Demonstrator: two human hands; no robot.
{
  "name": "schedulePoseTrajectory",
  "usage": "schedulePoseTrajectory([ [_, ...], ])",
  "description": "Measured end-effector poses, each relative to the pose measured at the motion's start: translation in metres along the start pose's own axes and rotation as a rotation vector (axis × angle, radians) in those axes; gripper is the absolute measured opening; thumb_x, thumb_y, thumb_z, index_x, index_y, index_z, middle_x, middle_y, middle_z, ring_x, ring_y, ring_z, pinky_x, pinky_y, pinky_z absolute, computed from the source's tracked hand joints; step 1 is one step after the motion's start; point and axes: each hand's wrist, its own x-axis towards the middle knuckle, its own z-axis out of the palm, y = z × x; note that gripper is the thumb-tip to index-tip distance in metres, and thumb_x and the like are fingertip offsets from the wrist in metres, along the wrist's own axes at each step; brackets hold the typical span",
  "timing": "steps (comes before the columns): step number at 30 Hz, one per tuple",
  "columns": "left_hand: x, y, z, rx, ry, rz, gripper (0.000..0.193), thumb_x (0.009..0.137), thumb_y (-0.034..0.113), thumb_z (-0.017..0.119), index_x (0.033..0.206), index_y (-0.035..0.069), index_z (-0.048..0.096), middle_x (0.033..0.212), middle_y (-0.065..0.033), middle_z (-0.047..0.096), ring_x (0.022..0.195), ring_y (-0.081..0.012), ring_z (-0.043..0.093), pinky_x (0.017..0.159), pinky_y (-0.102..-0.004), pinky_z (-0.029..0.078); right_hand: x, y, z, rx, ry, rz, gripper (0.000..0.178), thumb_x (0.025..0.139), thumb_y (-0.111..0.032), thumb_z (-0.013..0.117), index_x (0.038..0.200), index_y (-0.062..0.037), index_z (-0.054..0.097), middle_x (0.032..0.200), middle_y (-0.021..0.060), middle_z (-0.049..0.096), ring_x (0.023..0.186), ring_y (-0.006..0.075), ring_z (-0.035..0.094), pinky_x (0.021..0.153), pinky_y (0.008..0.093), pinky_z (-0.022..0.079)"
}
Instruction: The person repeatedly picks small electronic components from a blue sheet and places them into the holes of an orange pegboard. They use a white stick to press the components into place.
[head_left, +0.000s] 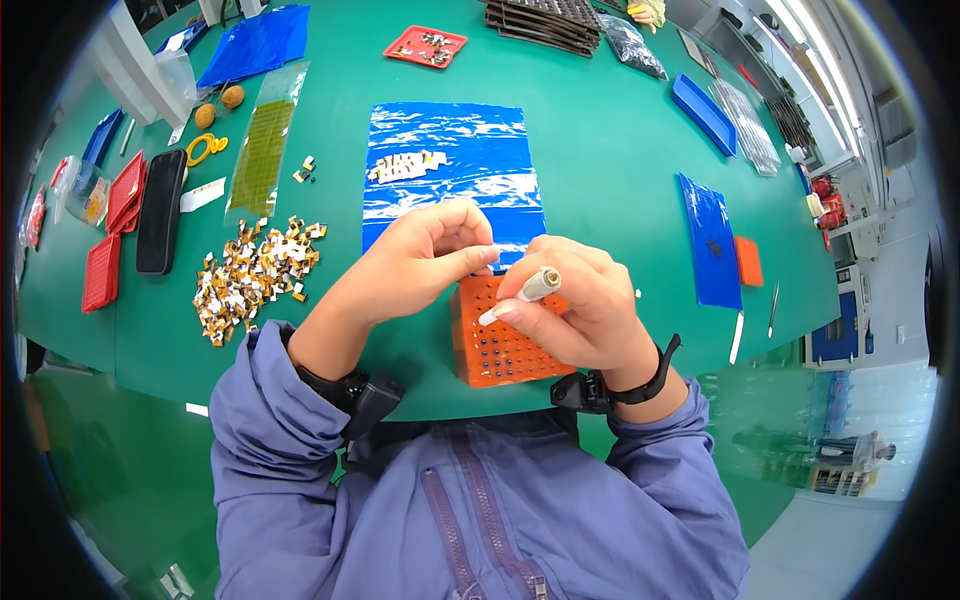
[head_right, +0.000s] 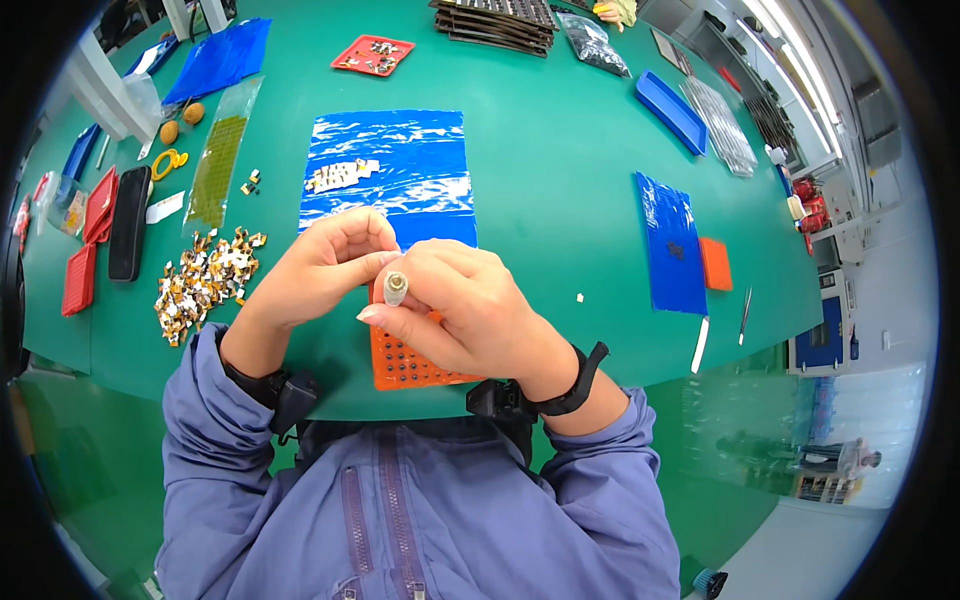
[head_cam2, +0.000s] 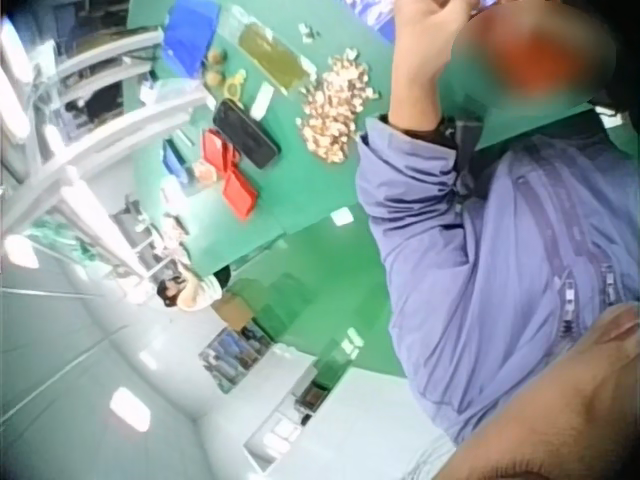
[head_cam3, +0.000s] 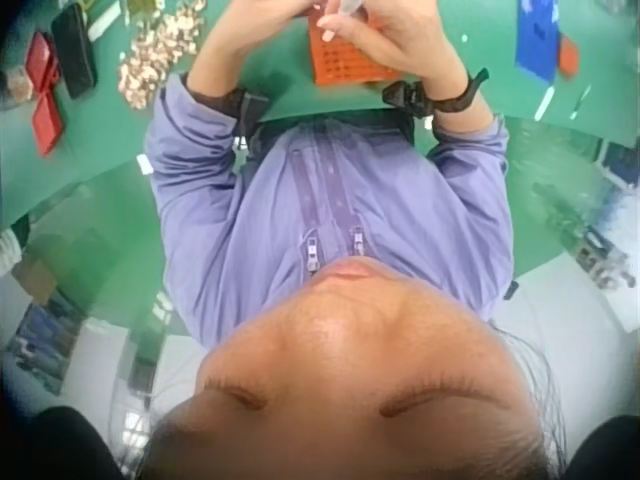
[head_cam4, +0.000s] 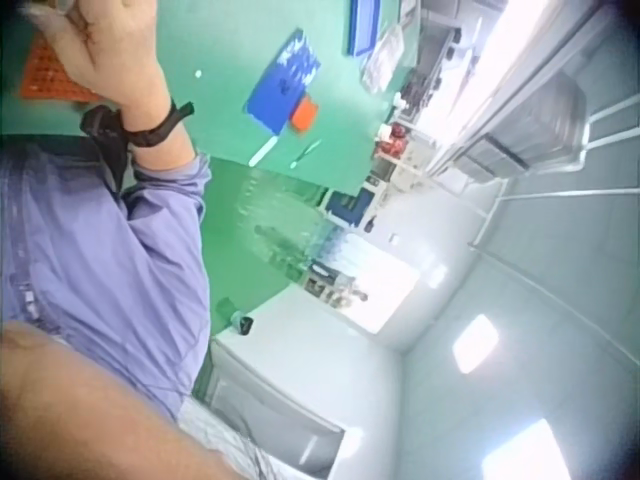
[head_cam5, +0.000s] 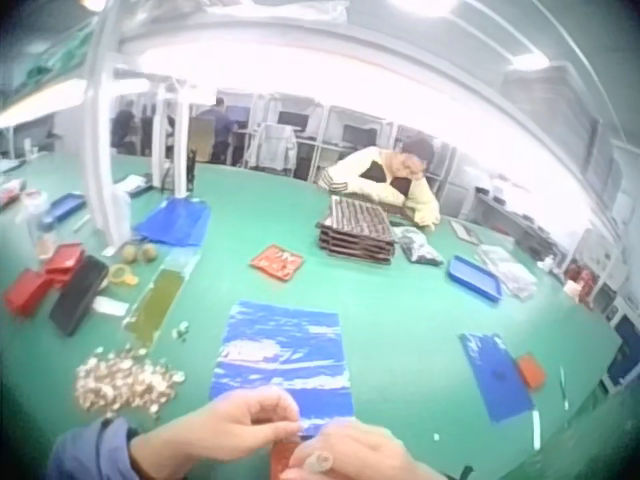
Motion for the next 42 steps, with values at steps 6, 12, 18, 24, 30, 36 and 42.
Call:
schedulePoseTrajectory([
  [6, 0.001, -0.003, -0.002, 0.013, 0.004, 0.002, 0.006, 0.083, 0.005, 0.054, 0.086, 0.003, 0.050, 0.079, -0.0004, 0.055, 0.074, -0.0067, 0.053, 0.066, -0.0214, 0.044, 0.001, -0.002, -0.007, 0.027, -0.023, 0.051, 0.019, 0.067, -0.007, 0.070, 0.069, -0.0055, 0.051, 0.058, 0.0023, 0.049, 0.051, 0.0141, 0.050, 0.048, 0.0232, 0.040],
  [12, 0.003, 0.001, -0.007, 0.016, 0.093, 0.023, 0.008, 0.081, 0.007, 0.057, 0.085, 0.004, 0.051, 0.078, -0.0010, 0.055, 0.072, -0.0074, 0.054, 0.066, -0.0207, 0.044, -0.004, 0.014, -0.031, 0.380, 0.366, 0.278, 0.007, 0.076, -0.003, 0.063, 0.079, -0.0014, 0.057, 0.066, 0.0017, 0.054, 0.061, 0.0068, 0.051, 0.056, 0.0194, 0.040],
  [18, -0.022, 0.025, -0.036, 0.496, 0.380, -0.004, 0.007, 0.079, 0.006, 0.059, 0.081, 0.001, 0.054, 0.074, -0.0015, 0.056, 0.067, -0.0062, 0.052, 0.060, -0.0193, 0.042, -0.034, 0.074, -0.051, 0.604, 0.614, 0.505, 0.008, 0.081, -0.009, 0.058, 0.080, -0.0011, 0.057, 0.067, 0.0000, 0.052, 0.058, 0.0052, 0.047, 0.053, 0.0183, 0.037],
  [24, -0.071, 0.048, -0.067, 1.283, 0.511, -0.299, 0.010, 0.072, 0.009, 0.064, 0.075, 0.000, 0.061, 0.071, -0.0095, 0.055, 0.061, -0.0134, 0.054, 0.058, -0.0255, 0.043, -0.033, 0.073, -0.045, 0.723, 0.572, 0.572, 0.008, 0.081, -0.010, 0.059, 0.081, -0.0028, 0.058, 0.065, -0.0011, 0.051, 0.057, 0.0043, 0.045, 0.052, 0.0173, 0.036],
  [30, -0.008, 0.047, -0.068, 1.396, 0.160, -0.160, 0.020, 0.069, 0.019, 0.066, 0.083, 0.005, 0.063, 0.074, -0.0127, 0.057, 0.074, -0.0277, 0.056, 0.066, -0.0362, 0.043, -0.036, 0.069, -0.040, 0.832, 0.548, 0.578, 0.009, 0.081, -0.012, 0.060, 0.079, -0.0037, 0.057, 0.065, -0.0019, 0.052, 0.057, 0.0041, 0.043, 0.052, 0.0174, 0.035],
  [36, 0.082, 0.015, -0.063, 1.400, 0.174, -0.124, 0.018, 0.071, 0.022, 0.066, 0.083, 0.009, 0.063, 0.084, -0.0136, 0.057, 0.085, -0.0287, 0.054, 0.075, -0.0375, 0.043, -0.039, 0.076, -0.044, 0.843, 0.577, 0.581, 0.009, 0.081, -0.012, 0.060, 0.078, -0.0040, 0.056, 0.065, -0.0022, 0.052, 0.057, 0.0034, 0.043, 0.052, 0.0175, 0.036],
  [42, 0.102, -0.005, -0.068, 1.441, 0.204, -0.072, 0.014, 0.067, 0.014, 0.068, 0.077, 0.008, 0.061, 0.085, -0.0117, 0.055, 0.086, -0.0275, 0.052, 0.077, -0.0359, 0.041, -0.039, 0.072, -0.044, 0.846, 0.520, 0.596, 0.009, 0.080, -0.011, 0.060, 0.077, -0.0039, 0.057, 0.067, -0.0013, 0.052, 0.059, 0.0049, 0.045, 0.054, 0.0182, 0.036],
])
